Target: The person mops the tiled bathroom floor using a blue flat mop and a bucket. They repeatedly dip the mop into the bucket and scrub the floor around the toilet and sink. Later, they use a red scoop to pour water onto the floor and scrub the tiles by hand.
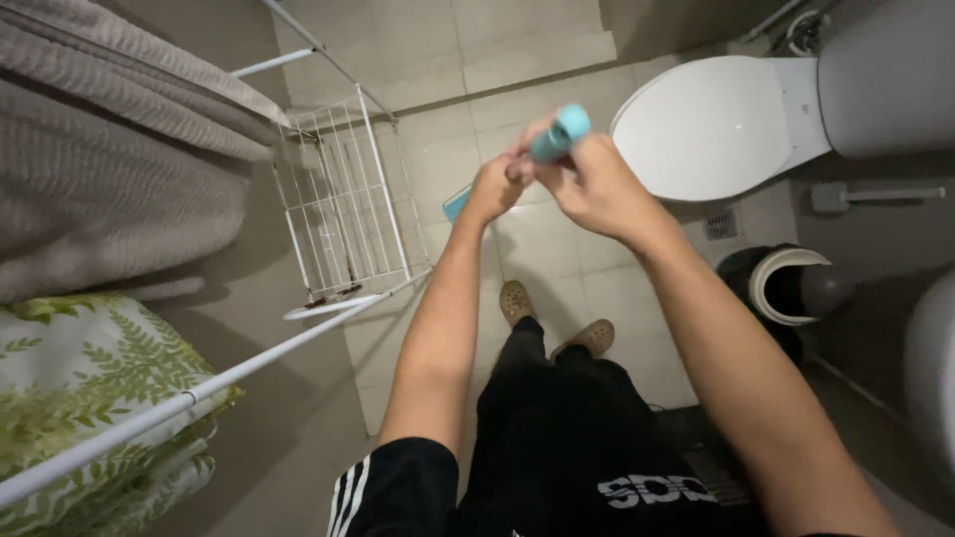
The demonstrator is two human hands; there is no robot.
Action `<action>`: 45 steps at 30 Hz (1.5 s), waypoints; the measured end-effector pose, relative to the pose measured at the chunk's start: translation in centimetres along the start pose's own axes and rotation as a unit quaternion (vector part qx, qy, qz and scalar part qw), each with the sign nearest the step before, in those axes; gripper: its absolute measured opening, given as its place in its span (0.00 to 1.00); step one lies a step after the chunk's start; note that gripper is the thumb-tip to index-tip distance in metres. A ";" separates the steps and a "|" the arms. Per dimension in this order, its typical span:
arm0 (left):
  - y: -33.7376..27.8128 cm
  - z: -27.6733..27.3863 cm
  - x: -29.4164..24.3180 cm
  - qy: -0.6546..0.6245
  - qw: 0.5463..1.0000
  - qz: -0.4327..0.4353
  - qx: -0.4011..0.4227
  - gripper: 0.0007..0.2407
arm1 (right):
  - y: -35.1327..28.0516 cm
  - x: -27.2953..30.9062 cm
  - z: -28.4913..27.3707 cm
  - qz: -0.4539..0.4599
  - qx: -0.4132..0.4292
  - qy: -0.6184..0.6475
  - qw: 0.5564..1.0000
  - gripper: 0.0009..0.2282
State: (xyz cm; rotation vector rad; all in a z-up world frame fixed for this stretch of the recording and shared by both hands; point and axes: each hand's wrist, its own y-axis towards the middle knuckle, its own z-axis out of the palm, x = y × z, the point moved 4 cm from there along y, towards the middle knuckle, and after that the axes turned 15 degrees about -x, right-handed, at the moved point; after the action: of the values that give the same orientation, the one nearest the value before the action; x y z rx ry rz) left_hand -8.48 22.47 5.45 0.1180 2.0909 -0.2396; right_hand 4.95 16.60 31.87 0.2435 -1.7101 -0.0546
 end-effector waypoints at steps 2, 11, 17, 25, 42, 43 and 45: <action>0.6 0.9 3.8 -0.031 0.997 0.035 -0.064 0.16 | 0.6 -0.8 1.4 -0.041 -0.022 -0.071 0.996 0.08; 2.4 -0.3 6.9 -0.155 0.982 -0.048 -0.102 0.17 | 4.1 -0.4 5.0 -0.100 -0.148 -0.178 0.968 0.15; 6.0 0.8 10.3 -0.114 0.993 -0.028 0.006 0.14 | 5.3 -1.8 5.2 -0.106 -0.196 -0.223 0.949 0.18; 5.3 -3.3 4.2 -0.266 0.964 -0.010 0.001 0.21 | 6.5 -3.3 7.1 -0.103 -0.196 -0.245 0.944 0.21; -1.7 -1.9 4.6 -0.292 0.952 0.091 0.024 0.19 | 1.2 0.1 8.6 -0.026 -0.069 -0.086 0.994 0.05; -1.7 -1.9 3.8 -0.294 0.951 0.090 0.024 0.19 | 0.9 -0.4 8.5 -0.024 -0.068 -0.088 0.994 0.05; -1.9 -1.3 2.7 -0.207 0.973 0.023 0.097 0.16 | 0.0 -1.8 7.4 0.047 -0.175 -0.052 0.982 0.05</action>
State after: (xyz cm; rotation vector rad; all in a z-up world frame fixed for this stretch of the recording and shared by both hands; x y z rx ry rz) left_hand -11.31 20.88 3.98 0.2140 1.6462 -0.4051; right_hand -2.10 16.17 28.98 -0.1038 -1.7794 -0.2984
